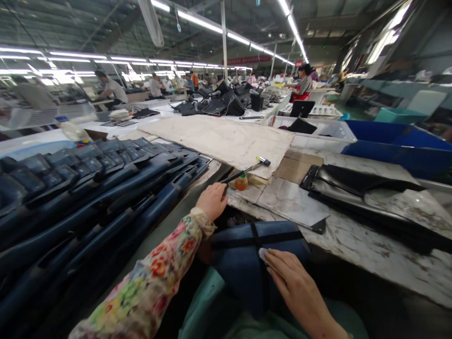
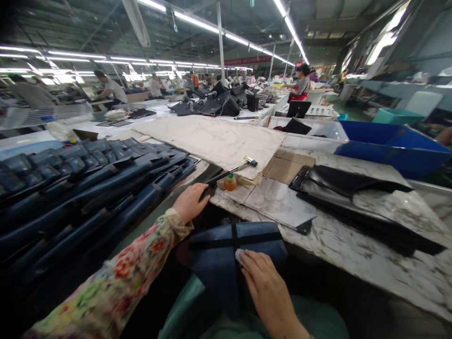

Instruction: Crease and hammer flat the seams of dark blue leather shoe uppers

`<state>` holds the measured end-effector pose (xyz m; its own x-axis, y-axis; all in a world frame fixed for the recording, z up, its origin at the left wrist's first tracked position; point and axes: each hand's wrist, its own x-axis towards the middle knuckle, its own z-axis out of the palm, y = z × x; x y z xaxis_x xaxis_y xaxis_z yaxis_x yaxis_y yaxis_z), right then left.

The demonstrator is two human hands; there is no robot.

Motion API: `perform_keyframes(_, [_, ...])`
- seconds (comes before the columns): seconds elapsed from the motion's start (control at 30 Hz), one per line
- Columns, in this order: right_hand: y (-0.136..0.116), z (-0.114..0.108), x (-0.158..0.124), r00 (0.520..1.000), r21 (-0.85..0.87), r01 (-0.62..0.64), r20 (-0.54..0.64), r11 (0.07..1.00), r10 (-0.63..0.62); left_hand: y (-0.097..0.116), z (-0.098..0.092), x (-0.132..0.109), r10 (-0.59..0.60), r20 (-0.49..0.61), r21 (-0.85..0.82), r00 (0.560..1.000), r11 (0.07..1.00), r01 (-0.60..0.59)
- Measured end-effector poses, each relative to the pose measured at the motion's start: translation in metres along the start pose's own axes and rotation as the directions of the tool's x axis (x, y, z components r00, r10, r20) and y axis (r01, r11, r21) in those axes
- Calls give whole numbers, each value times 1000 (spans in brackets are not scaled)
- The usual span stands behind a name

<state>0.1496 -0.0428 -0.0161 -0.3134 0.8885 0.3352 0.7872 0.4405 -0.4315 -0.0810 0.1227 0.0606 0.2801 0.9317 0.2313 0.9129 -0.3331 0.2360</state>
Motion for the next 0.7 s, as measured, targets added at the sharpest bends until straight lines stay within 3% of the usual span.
perform_keyframes(0.1, [4,-1,-6,1000,7,-25,-3,1000,25,7,16,59,-86,55,-31,995,996,88])
perform_keyframes(0.17, [3,-3,-5,999,6,-35,-1,999,35,12,28,85,-172,114,-63,979,982,179])
perform_keyframes(0.27, [-1,-4,-3,999,1,-40,-1,999,40,19,38,100,-251,181,-135,951,951,276])
perform_keyframes(0.33, [-2,-3,-3,999,-5,-37,-3,999,37,20,36,91,-242,203,-209,949,936,284])
perform_keyframes(0.43, [0,2,-7,999,-25,-24,-33,999,24,15,21,49,-200,265,-336,943,898,284])
perform_keyframes(0.6, [3,6,-17,994,-45,22,-107,999,-26,-3,-10,-72,-185,442,-463,878,791,400])
perform_keyframes(0.63, [4,5,-19,993,-45,32,-113,998,-37,-6,-14,-97,-200,483,-472,853,761,446])
perform_keyframes(0.7, [4,4,-22,992,-37,42,-116,998,-46,-8,-17,-141,-253,613,-515,748,590,622])
